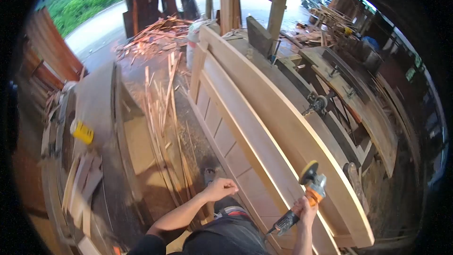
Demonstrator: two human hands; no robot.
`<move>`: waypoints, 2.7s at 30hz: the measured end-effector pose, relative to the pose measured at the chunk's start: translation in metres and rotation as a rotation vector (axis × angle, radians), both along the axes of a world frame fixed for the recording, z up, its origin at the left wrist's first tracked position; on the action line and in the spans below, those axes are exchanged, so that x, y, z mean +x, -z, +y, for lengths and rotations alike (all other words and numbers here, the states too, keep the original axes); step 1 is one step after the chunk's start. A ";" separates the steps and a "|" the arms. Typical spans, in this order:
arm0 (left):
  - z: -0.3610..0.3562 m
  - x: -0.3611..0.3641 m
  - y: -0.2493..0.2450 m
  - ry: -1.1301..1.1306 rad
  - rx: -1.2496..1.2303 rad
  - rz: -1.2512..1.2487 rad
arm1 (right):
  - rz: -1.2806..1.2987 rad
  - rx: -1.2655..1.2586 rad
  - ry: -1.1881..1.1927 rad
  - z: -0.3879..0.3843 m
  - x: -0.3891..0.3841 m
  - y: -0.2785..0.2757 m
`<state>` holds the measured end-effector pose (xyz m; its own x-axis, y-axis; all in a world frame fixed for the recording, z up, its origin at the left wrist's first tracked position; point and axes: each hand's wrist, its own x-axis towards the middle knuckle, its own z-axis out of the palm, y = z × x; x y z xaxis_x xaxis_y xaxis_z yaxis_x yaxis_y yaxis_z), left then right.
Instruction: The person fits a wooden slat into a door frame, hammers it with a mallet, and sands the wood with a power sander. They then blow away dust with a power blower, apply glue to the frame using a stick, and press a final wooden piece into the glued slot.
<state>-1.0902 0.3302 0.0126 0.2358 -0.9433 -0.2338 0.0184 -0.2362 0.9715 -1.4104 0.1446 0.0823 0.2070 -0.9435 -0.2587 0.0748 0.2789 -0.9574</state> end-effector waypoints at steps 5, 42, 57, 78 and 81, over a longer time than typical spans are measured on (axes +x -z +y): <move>-0.063 0.188 0.011 0.017 0.041 -0.203 | 0.288 -0.195 -0.105 -0.038 0.205 -0.003; -0.159 1.030 0.134 0.227 0.642 -0.388 | 1.205 -0.309 -0.400 -0.212 0.998 0.048; -0.184 1.042 0.136 0.403 0.616 -0.451 | 1.189 -0.352 -0.330 -0.219 1.042 0.058; -0.206 1.037 0.139 0.445 0.539 -0.472 | 1.154 -0.147 -0.294 -0.208 1.053 0.043; -0.212 1.036 0.134 0.446 0.531 -0.499 | 1.169 -0.125 -0.264 -0.202 1.046 0.043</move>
<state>-0.0541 0.1187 -0.1213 0.0612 -0.7671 -0.6386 -0.5856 -0.5457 0.5994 -0.3640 -0.0571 0.0395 0.0990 -0.9393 -0.3286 -0.9011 0.0555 -0.4300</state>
